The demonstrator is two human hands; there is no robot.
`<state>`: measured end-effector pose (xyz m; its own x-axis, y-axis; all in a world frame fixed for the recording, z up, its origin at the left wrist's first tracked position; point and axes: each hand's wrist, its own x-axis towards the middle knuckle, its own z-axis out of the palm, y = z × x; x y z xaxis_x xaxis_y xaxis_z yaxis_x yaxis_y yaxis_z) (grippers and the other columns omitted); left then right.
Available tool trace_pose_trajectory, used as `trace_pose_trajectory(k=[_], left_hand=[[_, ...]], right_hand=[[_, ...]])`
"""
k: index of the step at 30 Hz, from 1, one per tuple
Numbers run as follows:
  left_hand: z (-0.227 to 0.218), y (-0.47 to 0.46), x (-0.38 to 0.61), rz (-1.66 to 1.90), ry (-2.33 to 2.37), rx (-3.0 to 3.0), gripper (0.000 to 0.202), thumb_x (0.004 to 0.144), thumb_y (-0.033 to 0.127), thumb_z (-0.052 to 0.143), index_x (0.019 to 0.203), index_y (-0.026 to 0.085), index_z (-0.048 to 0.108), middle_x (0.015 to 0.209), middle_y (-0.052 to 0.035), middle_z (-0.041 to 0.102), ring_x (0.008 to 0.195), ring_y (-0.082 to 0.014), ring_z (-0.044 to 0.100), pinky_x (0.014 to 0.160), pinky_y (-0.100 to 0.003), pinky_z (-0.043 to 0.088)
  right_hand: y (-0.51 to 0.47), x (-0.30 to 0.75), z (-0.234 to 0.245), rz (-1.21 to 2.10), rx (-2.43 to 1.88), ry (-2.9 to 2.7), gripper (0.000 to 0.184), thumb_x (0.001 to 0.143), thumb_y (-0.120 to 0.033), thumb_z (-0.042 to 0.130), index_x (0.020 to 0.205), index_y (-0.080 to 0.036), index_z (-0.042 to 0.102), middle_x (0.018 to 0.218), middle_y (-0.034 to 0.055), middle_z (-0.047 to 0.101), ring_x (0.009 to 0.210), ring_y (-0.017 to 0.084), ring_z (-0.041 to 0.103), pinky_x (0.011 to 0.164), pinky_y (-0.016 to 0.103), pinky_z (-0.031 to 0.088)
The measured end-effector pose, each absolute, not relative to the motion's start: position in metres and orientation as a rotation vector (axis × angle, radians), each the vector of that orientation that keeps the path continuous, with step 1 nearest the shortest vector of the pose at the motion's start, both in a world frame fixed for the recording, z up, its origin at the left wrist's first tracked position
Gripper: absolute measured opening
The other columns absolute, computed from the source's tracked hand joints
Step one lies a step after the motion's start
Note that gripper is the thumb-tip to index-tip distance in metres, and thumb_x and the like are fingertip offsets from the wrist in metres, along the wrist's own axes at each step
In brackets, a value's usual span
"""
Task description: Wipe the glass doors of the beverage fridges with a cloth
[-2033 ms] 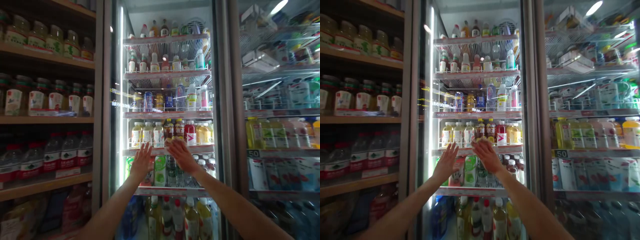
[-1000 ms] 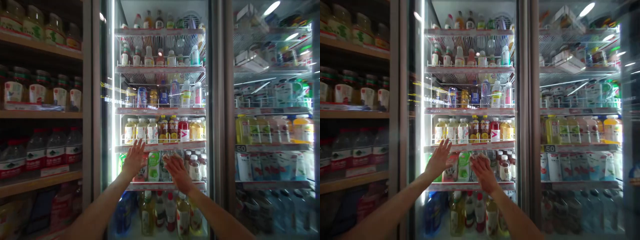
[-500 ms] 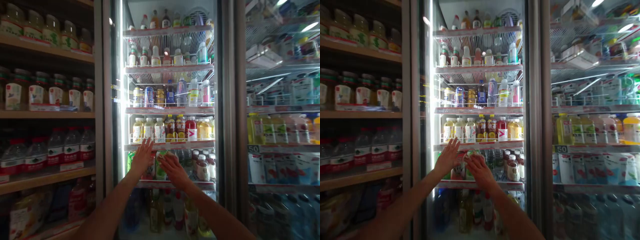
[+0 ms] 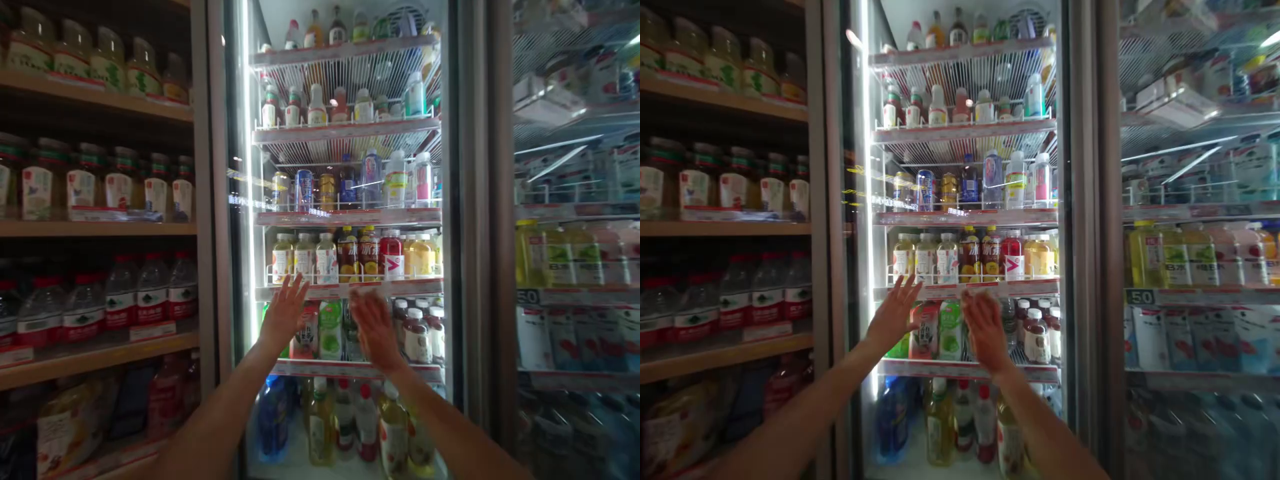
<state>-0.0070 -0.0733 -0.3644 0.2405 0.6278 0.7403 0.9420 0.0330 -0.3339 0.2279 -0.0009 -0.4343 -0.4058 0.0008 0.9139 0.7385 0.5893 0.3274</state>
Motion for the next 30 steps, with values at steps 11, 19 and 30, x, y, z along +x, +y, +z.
trace_pose_trajectory(k=[11, 19, 30], left_hand=[[-0.370, -0.074, -0.003, -0.498, -1.530, -1.703, 0.092, 0.063, 0.028, 0.074, 0.142, 0.015, 0.026, 0.152, -0.0120, 0.013, 0.140, -0.0323, 0.007, 0.107, -0.050, 0.031], [-0.389, -0.068, 0.008, -0.525, -1.594, -1.621, 0.100, 0.062, 0.034, 0.074, 0.143, 0.013, 0.020, 0.152, -0.0136, 0.011, 0.140, -0.0336, 0.005, 0.107, -0.053, 0.028], [-0.389, -0.069, 0.003, -0.533, -1.557, -1.651, 0.095, 0.065, 0.032, 0.072, 0.143, 0.014, 0.021, 0.152, -0.0131, 0.012, 0.140, -0.0322, 0.005, 0.106, -0.049, 0.031]], right_hand=[[-0.003, 0.258, -0.444, -0.949, -0.654, -1.842, 0.063, 0.080, -0.009, 0.040, 0.141, -0.022, 0.030, 0.144, 0.0049, 0.038, 0.138, 0.023, 0.020, 0.111, 0.050, 0.021], [0.006, 0.296, -0.464, -0.877, -0.807, -1.564, 0.068, 0.081, -0.008, 0.038, 0.146, -0.016, 0.016, 0.150, 0.0126, 0.024, 0.140, 0.028, 0.015, 0.106, 0.057, 0.028], [0.009, 0.295, -0.446, -0.841, -0.857, -1.403, 0.068, 0.084, -0.013, 0.038, 0.146, -0.018, 0.012, 0.151, 0.0117, 0.020, 0.140, 0.029, 0.013, 0.105, 0.060, 0.024]])
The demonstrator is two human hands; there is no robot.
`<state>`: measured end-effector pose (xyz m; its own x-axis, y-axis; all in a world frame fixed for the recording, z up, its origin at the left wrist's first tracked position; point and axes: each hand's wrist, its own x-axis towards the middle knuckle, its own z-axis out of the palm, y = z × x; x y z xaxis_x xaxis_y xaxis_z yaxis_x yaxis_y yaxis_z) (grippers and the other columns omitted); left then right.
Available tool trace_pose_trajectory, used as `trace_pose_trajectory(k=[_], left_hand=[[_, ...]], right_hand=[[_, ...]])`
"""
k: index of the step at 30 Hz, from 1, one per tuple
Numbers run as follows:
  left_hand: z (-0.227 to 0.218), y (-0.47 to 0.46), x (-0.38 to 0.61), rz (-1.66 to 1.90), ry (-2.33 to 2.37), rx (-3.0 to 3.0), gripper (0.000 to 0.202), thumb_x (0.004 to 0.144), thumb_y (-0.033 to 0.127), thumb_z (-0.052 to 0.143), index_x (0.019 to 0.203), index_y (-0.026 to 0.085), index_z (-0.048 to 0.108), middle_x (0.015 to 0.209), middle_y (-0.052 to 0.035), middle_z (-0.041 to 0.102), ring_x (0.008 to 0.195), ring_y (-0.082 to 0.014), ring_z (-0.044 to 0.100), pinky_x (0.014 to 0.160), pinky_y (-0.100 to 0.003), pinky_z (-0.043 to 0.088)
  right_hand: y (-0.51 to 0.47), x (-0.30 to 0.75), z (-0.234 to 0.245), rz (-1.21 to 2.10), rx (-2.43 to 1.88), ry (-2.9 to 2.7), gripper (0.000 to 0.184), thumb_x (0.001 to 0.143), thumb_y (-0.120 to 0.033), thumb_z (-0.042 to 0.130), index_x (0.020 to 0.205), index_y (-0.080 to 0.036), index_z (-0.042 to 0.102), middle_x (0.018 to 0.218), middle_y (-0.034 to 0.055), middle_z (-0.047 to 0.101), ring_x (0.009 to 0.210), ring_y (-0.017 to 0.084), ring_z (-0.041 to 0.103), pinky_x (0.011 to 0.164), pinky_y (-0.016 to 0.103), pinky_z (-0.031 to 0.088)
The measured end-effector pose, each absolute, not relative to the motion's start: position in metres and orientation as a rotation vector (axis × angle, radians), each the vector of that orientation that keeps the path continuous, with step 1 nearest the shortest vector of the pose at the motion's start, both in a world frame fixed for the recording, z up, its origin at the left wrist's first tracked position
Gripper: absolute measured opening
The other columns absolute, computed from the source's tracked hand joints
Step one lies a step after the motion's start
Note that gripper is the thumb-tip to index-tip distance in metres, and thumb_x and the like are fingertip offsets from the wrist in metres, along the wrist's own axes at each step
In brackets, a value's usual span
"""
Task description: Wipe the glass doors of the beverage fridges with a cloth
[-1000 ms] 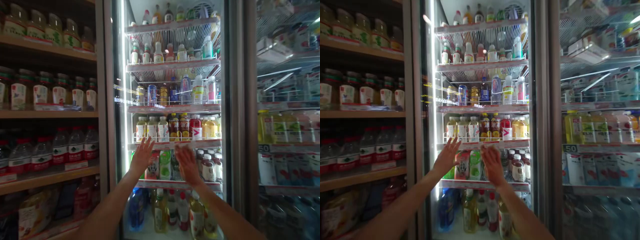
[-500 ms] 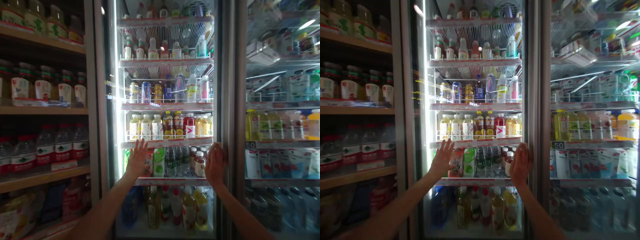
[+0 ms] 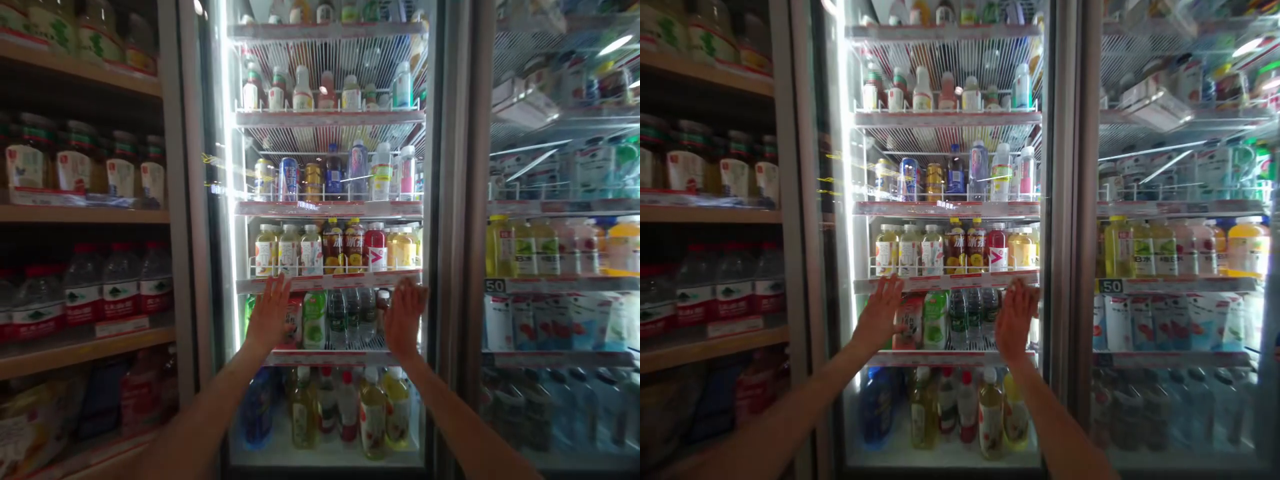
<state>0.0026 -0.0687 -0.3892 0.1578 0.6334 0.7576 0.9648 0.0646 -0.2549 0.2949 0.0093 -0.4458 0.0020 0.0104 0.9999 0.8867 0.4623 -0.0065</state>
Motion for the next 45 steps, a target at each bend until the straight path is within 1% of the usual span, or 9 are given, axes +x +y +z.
trace_pose_trajectory(k=[5, 11, 17, 21, 27, 32, 38, 43, 45], left_hand=[[-0.385, -0.073, -0.001, -0.495, -1.548, -1.686, 0.093, 0.065, 0.033, 0.071, 0.143, 0.015, 0.023, 0.152, -0.0125, 0.015, 0.140, -0.0312, 0.008, 0.107, -0.047, 0.032], [-0.388, -0.084, -0.040, -0.654, -1.733, -1.502, 0.088, 0.070, 0.034, 0.067, 0.142, 0.011, 0.022, 0.151, -0.0202, 0.014, 0.139, -0.0327, 0.015, 0.103, -0.051, 0.035], [-0.396, -0.093, -0.076, -0.643, -1.720, -1.576, 0.087, 0.069, 0.029, 0.066, 0.142, 0.015, 0.020, 0.151, -0.0178, 0.018, 0.139, -0.0296, 0.017, 0.105, -0.047, 0.033], [-0.401, -0.099, -0.095, -0.704, -1.848, -1.490, 0.088, 0.069, 0.030, 0.067, 0.141, 0.011, 0.021, 0.150, -0.0206, 0.019, 0.137, -0.0312, 0.023, 0.105, -0.046, 0.034], [-0.410, -0.109, -0.117, -0.600, -1.790, -1.624, 0.086, 0.067, 0.025, 0.068, 0.140, 0.015, 0.023, 0.149, -0.0181, 0.024, 0.137, -0.0291, 0.024, 0.106, -0.046, 0.033], [-0.408, -0.124, -0.135, -0.681, -1.810, -1.539, 0.090, 0.068, 0.026, 0.067, 0.141, 0.015, 0.017, 0.149, -0.0201, 0.022, 0.137, -0.0308, 0.024, 0.105, -0.050, 0.033], [-0.405, -0.142, -0.151, -0.655, -1.846, -1.536, 0.085, 0.070, 0.024, 0.065, 0.141, 0.017, 0.018, 0.150, -0.0183, 0.022, 0.137, -0.0288, 0.023, 0.106, -0.048, 0.032], [-0.402, -0.148, -0.159, -0.663, -1.840, -1.484, 0.089, 0.067, 0.025, 0.068, 0.141, 0.017, 0.020, 0.150, -0.0174, 0.022, 0.138, -0.0292, 0.022, 0.107, -0.047, 0.031], [-0.399, -0.148, -0.157, -0.649, -1.838, -1.479, 0.087, 0.068, 0.025, 0.068, 0.141, 0.016, 0.021, 0.150, -0.0178, 0.023, 0.137, -0.0296, 0.024, 0.107, -0.047, 0.031]], right_hand=[[-0.005, 0.243, -0.439, -0.965, -0.521, -1.992, 0.068, 0.076, -0.005, 0.041, 0.142, -0.020, 0.030, 0.146, 0.0040, 0.035, 0.140, 0.022, 0.014, 0.111, 0.048, 0.024], [0.000, 0.219, -0.408, -0.792, -0.755, -1.559, 0.068, 0.081, -0.009, 0.039, 0.145, -0.015, 0.018, 0.149, 0.0132, 0.027, 0.140, 0.027, 0.011, 0.108, 0.058, 0.019], [-0.011, 0.162, -0.425, -0.996, -0.182, -2.250, 0.057, 0.079, -0.009, 0.045, 0.135, -0.023, 0.042, 0.145, 0.0024, 0.038, 0.137, 0.019, 0.025, 0.112, 0.043, 0.023], [-0.011, 0.143, -0.409, -0.865, -0.538, -1.983, 0.057, 0.080, -0.008, 0.045, 0.136, -0.017, 0.040, 0.146, 0.0080, 0.034, 0.139, 0.026, 0.016, 0.111, 0.053, 0.018], [-0.014, 0.105, -0.415, -1.026, 0.014, -2.304, 0.043, 0.087, -0.017, 0.046, 0.130, -0.019, 0.047, 0.142, 0.0037, 0.042, 0.136, 0.019, 0.027, 0.111, 0.042, 0.025], [-0.017, 0.055, -0.381, -0.863, -0.319, -2.114, 0.052, 0.082, -0.008, 0.047, 0.133, -0.016, 0.043, 0.146, 0.0077, 0.033, 0.138, 0.025, 0.021, 0.112, 0.052, 0.017], [-0.022, -0.005, -0.398, -0.957, 0.181, -2.361, 0.032, 0.089, -0.018, 0.044, 0.117, -0.019, 0.058, 0.130, 0.0032, 0.055, 0.128, 0.016, 0.039, 0.111, 0.038, 0.026], [-0.024, -0.021, -0.382, -0.856, -0.132, -2.154, 0.038, 0.087, -0.015, 0.043, 0.124, -0.016, 0.053, 0.140, 0.0081, 0.044, 0.133, 0.024, 0.032, 0.110, 0.050, 0.022], [-0.027, -0.010, -0.386, -0.881, -0.069, -2.197, 0.038, 0.087, -0.015, 0.043, 0.124, -0.016, 0.052, 0.139, 0.0073, 0.045, 0.132, 0.023, 0.034, 0.111, 0.048, 0.023]])
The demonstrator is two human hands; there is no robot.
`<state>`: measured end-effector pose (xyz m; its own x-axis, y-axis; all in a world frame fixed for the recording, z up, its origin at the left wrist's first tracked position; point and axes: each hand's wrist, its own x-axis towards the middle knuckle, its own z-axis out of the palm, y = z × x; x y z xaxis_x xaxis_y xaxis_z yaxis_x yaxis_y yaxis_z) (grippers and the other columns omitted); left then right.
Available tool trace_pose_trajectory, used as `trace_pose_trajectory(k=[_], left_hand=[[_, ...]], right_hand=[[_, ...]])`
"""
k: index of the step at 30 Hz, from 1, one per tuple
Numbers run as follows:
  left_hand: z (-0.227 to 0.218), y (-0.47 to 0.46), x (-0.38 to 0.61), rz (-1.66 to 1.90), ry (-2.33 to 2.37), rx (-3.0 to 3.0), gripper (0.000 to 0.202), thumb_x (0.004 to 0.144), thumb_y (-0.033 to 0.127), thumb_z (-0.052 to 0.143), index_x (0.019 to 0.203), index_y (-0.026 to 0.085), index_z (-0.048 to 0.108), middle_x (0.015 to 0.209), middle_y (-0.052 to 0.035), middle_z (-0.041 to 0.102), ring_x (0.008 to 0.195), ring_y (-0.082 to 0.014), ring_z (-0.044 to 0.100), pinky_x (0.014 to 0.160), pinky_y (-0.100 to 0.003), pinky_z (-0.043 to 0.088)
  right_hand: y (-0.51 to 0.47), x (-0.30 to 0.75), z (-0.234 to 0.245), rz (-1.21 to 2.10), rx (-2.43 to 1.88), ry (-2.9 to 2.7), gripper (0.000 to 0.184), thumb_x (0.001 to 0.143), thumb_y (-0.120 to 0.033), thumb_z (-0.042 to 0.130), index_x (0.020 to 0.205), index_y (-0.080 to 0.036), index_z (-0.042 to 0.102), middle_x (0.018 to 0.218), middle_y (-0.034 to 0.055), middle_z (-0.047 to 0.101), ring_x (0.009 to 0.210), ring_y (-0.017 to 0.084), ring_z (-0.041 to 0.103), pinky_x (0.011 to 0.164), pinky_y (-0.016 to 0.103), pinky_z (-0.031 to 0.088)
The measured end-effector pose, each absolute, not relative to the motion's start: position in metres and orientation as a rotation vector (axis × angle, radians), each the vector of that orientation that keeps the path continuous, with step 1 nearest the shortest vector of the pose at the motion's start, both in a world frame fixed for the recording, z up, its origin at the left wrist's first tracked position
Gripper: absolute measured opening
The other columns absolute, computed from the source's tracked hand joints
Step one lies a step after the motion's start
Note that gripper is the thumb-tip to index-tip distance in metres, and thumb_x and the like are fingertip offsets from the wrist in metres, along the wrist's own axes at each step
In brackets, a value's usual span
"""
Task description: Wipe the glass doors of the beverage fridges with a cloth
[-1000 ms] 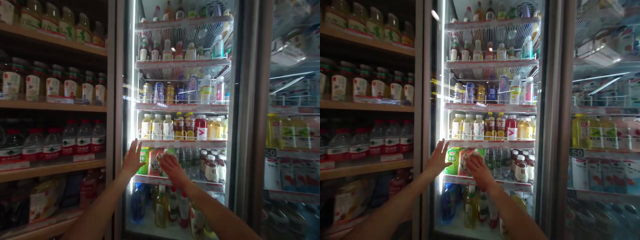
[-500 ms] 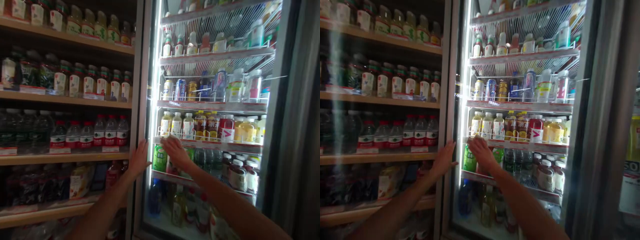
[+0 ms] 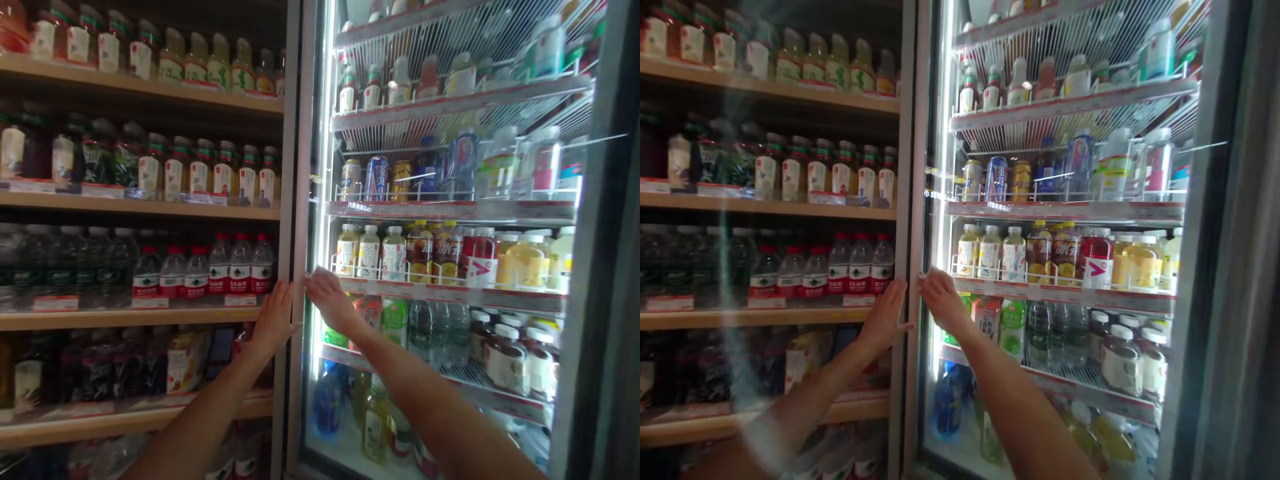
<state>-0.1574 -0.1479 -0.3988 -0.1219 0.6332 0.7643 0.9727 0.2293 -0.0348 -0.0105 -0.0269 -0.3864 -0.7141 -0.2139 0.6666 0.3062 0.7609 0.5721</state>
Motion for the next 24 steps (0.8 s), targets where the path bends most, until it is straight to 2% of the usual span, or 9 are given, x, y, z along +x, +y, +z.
trace_pose_trajectory(k=[2, 4, 9, 11, 14, 16, 20, 24], left_hand=[[-0.394, -0.146, -0.152, -0.632, -1.829, -1.493, 0.086, 0.069, 0.026, 0.068, 0.141, 0.016, 0.022, 0.150, -0.0179, 0.023, 0.137, -0.0298, 0.025, 0.106, -0.048, 0.032], [-0.388, -0.142, -0.142, -0.626, -1.812, -1.516, 0.087, 0.069, 0.027, 0.068, 0.141, 0.016, 0.021, 0.150, -0.0181, 0.022, 0.137, -0.0298, 0.024, 0.106, -0.048, 0.032], [-0.366, -0.123, -0.104, -0.641, -1.795, -1.586, 0.088, 0.070, 0.029, 0.069, 0.141, 0.013, 0.020, 0.151, -0.0187, 0.019, 0.139, -0.0300, 0.018, 0.108, -0.050, 0.028], [-0.356, -0.116, -0.086, -0.645, -1.767, -1.621, 0.089, 0.070, 0.031, 0.069, 0.142, 0.014, 0.018, 0.151, -0.0179, 0.018, 0.139, -0.0298, 0.017, 0.109, -0.050, 0.027], [-0.340, -0.105, -0.059, -0.623, -1.697, -1.661, 0.091, 0.071, 0.034, 0.069, 0.143, 0.018, 0.016, 0.152, -0.0157, 0.017, 0.139, -0.0288, 0.015, 0.109, -0.050, 0.027], [-0.327, -0.099, -0.041, -0.611, -1.674, -1.665, 0.093, 0.070, 0.036, 0.070, 0.144, 0.017, 0.016, 0.152, -0.0152, 0.015, 0.140, -0.0294, 0.012, 0.109, -0.051, 0.026], [-0.304, -0.087, -0.005, -0.634, -1.710, -1.649, 0.095, 0.069, 0.038, 0.071, 0.144, 0.015, 0.017, 0.153, -0.0156, 0.010, 0.140, -0.0317, 0.009, 0.109, -0.054, 0.023], [-0.296, -0.074, 0.019, -0.646, -1.683, -1.669, 0.098, 0.067, 0.039, 0.072, 0.145, 0.021, 0.015, 0.153, -0.0137, 0.007, 0.140, -0.0337, 0.006, 0.107, -0.058, 0.024]], right_hand=[[-0.027, 0.008, -0.391, -0.940, 0.074, -2.290, 0.039, 0.087, -0.014, 0.042, 0.125, -0.017, 0.052, 0.137, 0.0047, 0.049, 0.130, 0.019, 0.037, 0.111, 0.042, 0.024], [-0.023, 0.030, -0.383, -0.962, 0.079, -2.317, 0.044, 0.085, -0.011, 0.043, 0.128, -0.018, 0.049, 0.138, 0.0032, 0.047, 0.131, 0.018, 0.034, 0.113, 0.040, 0.022], [-0.008, 0.086, -0.339, -0.895, -0.351, -2.039, 0.053, 0.082, -0.012, 0.046, 0.134, -0.019, 0.042, 0.146, 0.0059, 0.034, 0.139, 0.024, 0.019, 0.113, 0.053, 0.010], [-0.006, 0.110, -0.343, -0.972, -0.268, -2.099, 0.051, 0.082, -0.012, 0.047, 0.133, -0.019, 0.044, 0.146, 0.0058, 0.034, 0.139, 0.023, 0.020, 0.113, 0.051, 0.012], [-0.003, 0.147, -0.353, -1.138, 0.057, -2.290, 0.045, 0.084, -0.015, 0.046, 0.128, -0.023, 0.049, 0.144, 0.0002, 0.038, 0.137, 0.017, 0.024, 0.114, 0.042, 0.017], [0.001, 0.169, -0.344, -1.143, -0.022, -2.246, 0.046, 0.084, -0.014, 0.044, 0.129, -0.023, 0.048, 0.144, -0.0011, 0.039, 0.137, 0.017, 0.025, 0.114, 0.043, 0.016], [0.003, 0.200, -0.319, -1.017, -0.475, -1.887, 0.053, 0.081, -0.011, 0.044, 0.134, -0.018, 0.043, 0.144, 0.0061, 0.038, 0.139, 0.023, 0.020, 0.112, 0.053, 0.015], [0.003, 0.229, -0.330, -1.178, -0.200, -2.138, 0.056, 0.079, -0.009, 0.043, 0.133, -0.023, 0.044, 0.144, 0.0000, 0.039, 0.138, 0.017, 0.022, 0.113, 0.045, 0.019]])
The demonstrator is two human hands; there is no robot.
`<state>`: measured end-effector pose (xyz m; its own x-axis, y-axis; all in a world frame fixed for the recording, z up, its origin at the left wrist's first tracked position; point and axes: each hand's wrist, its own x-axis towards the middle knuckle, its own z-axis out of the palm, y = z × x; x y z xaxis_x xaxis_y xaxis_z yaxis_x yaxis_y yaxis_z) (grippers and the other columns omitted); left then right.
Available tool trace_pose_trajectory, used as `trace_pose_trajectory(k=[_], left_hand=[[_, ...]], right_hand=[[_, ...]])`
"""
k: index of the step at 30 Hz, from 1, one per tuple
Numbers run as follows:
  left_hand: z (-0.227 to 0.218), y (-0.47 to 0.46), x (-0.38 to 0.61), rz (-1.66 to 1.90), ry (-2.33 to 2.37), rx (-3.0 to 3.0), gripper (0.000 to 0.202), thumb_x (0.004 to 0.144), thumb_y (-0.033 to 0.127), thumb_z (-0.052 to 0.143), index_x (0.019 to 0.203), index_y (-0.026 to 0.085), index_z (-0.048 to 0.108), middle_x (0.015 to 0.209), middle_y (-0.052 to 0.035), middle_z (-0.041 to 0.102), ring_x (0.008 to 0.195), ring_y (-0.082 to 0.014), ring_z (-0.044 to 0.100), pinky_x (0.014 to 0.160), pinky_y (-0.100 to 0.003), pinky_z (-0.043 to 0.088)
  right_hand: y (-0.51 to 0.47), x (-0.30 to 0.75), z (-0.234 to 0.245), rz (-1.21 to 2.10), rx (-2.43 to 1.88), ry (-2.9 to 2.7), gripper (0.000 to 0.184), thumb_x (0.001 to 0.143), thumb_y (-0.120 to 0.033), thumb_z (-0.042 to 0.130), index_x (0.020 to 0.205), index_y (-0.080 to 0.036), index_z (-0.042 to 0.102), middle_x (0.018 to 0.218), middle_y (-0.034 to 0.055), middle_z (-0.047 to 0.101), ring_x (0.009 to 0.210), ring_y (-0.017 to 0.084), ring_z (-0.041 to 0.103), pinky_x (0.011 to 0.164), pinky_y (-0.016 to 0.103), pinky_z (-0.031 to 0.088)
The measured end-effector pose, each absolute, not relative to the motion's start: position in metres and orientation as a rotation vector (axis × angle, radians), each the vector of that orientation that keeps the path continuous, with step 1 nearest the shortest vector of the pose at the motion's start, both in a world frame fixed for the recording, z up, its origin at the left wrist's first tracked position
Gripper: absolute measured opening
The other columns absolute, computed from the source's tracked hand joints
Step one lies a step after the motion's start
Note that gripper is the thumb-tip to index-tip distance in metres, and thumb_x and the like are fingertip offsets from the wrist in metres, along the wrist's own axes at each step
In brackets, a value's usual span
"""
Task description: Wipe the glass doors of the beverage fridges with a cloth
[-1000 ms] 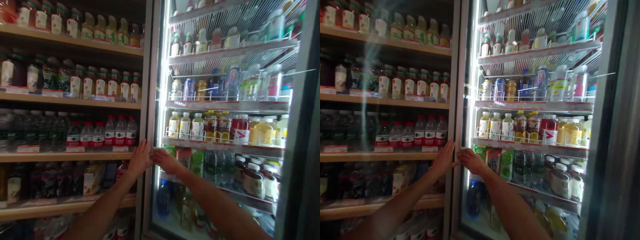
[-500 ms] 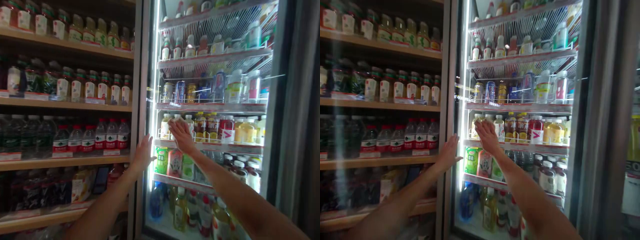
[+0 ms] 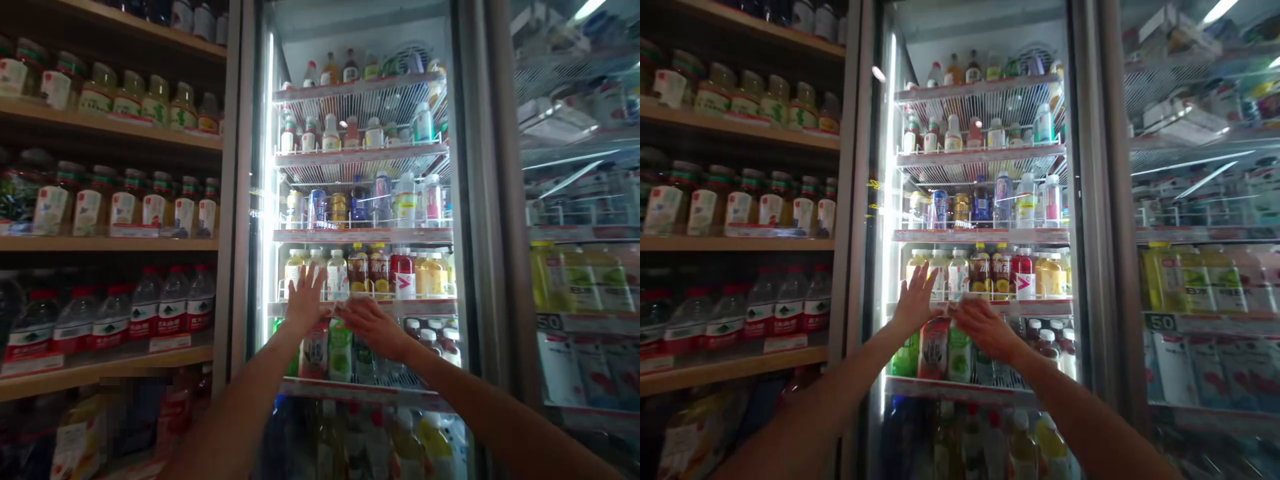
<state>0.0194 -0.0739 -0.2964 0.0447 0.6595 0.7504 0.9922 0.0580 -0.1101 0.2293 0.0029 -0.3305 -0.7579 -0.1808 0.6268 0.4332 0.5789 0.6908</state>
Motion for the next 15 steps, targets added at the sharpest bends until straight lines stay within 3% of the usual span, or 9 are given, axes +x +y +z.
trace_pose_trajectory(k=[3, 8, 15], left_hand=[[-0.300, -0.067, 0.025, -0.662, -1.679, -1.655, 0.103, 0.064, 0.042, 0.074, 0.145, 0.021, 0.013, 0.153, -0.0134, 0.004, 0.140, -0.0361, 0.003, 0.106, -0.060, 0.024], [-0.300, -0.066, 0.025, -0.669, -1.667, -1.658, 0.103, 0.063, 0.042, 0.075, 0.145, 0.020, 0.016, 0.153, -0.0139, 0.005, 0.139, -0.0363, 0.003, 0.106, -0.059, 0.024], [-0.296, -0.070, 0.026, -0.674, -1.674, -1.660, 0.101, 0.064, 0.041, 0.074, 0.144, 0.019, 0.017, 0.153, -0.0142, 0.007, 0.139, -0.0361, 0.003, 0.106, -0.057, 0.027]], right_hand=[[0.017, 0.269, -0.317, -1.185, -0.333, -2.030, 0.054, 0.082, -0.011, 0.041, 0.134, -0.024, 0.043, 0.143, -0.0001, 0.040, 0.138, 0.018, 0.021, 0.113, 0.047, 0.018], [0.037, 0.307, -0.275, -0.870, -0.818, -1.145, 0.052, 0.088, -0.019, 0.035, 0.139, -0.013, 0.034, 0.145, 0.0144, 0.034, 0.137, 0.030, 0.021, 0.106, 0.062, 0.020], [0.025, 0.291, -0.292, -1.159, -0.433, -1.828, 0.062, 0.084, -0.013, 0.035, 0.144, -0.024, 0.023, 0.148, 0.0022, 0.031, 0.138, 0.018, 0.022, 0.112, 0.046, 0.023]])
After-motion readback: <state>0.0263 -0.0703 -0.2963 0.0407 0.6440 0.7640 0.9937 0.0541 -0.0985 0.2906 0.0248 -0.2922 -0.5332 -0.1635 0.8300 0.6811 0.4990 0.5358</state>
